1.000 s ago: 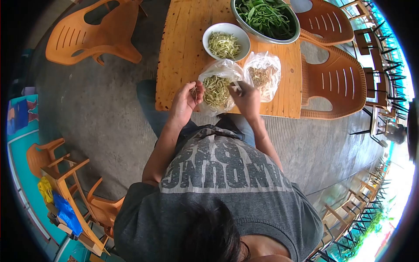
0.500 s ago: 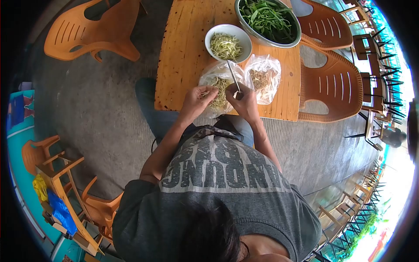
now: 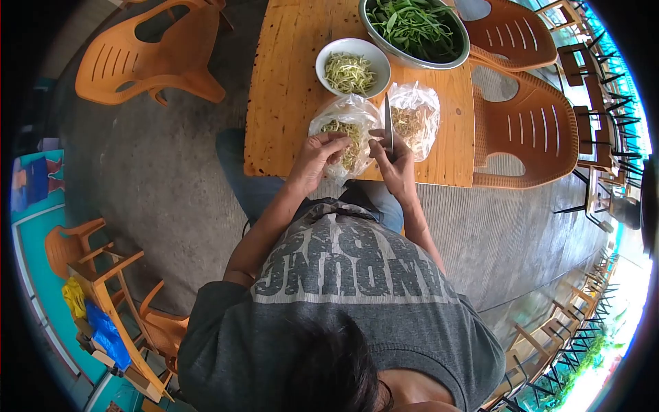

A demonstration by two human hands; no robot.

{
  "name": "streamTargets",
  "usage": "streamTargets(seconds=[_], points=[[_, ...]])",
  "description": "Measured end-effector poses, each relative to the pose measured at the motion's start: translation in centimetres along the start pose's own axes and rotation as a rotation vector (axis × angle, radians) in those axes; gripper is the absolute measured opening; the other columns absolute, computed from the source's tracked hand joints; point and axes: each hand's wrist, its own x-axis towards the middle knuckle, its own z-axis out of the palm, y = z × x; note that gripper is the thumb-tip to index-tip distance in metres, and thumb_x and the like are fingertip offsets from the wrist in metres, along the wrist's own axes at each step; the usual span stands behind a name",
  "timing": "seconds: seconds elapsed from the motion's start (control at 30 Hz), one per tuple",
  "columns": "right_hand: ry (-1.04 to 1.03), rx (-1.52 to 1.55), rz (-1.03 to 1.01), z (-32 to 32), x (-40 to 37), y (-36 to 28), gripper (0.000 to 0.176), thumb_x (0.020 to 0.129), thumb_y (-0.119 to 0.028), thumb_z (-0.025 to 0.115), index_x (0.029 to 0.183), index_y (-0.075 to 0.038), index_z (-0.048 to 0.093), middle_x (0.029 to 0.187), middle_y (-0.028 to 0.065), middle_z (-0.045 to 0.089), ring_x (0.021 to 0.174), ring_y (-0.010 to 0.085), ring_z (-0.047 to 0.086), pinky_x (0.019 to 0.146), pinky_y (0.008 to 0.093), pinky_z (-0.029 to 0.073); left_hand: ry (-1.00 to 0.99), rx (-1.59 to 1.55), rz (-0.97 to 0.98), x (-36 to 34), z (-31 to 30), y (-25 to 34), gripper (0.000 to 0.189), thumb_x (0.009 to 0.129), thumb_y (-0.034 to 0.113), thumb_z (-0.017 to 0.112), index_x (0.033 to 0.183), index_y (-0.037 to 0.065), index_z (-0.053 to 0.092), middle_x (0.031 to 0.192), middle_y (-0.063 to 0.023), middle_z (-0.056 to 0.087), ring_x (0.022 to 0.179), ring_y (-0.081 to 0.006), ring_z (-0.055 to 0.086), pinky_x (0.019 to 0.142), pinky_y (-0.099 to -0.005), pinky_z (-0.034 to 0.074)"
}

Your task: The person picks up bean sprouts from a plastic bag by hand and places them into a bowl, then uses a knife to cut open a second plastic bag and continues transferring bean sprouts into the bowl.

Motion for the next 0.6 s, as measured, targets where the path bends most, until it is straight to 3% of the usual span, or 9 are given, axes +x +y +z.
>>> streamTargets(seconds=[0.07,0.1,0.23,0.6], points=[[-0.035,0.214,0.069,0.1,-0.6,-1.9,0.033,0.097,-0.025,0.051,0.12,-0.002,0.056,0.07,-0.0006,0.057,0.051,0.0026,0.036,0.046,0.0197,0.03,0.035,-0.05,-0.001,0.1,0.5,0.2,0.014,0.086,0.01,0.066,0.098,0.003,0.065,0.077,0.0027,0.063,0.063,-0.0023,0.051,0.056,-0.017,0.039],[-0.126,0.193,0.136,-0.5,-0.9,-2.6,0.046,0.101,-0.036,0.039,0.132,-0.004,0.045,0.073,0.0012,0.056,0.051,0.004,0.036,0.046,0.0191,0.03,0.058,-0.072,-0.005,0.1,1.0,0.4,0.013,0.086,0.009,0.067,0.097,0.003,0.065,0.078,0.0024,0.063,0.064,-0.0023,0.051,0.057,-0.0171,0.039],[-0.226,0.313,0.205,-0.6,-1.4,-1.7,0.049,0.101,-0.038,0.033,0.137,-0.005,0.042,0.078,0.004,0.057,0.053,0.0046,0.038,0.047,0.0183,0.031,0.06,-0.006,0.052,0.7,1.6,0.1,0.01,0.085,0.008,0.067,0.094,0.005,0.064,0.079,0.0018,0.064,0.066,-0.0022,0.053,0.058,-0.0171,0.041],[-0.232,0.411,0.18,-2.1,-1.5,-0.5,0.048,0.1,-0.036,0.042,0.138,-0.006,0.04,0.083,0.0026,0.058,0.056,0.0038,0.039,0.05,0.0174,0.033,0.105,0.056,0.064,1.7,4.8,-0.9,0.009,0.086,0.007,0.065,0.094,0.005,0.067,0.079,0.0026,0.064,0.067,-0.0027,0.052,0.062,-0.0178,0.041]])
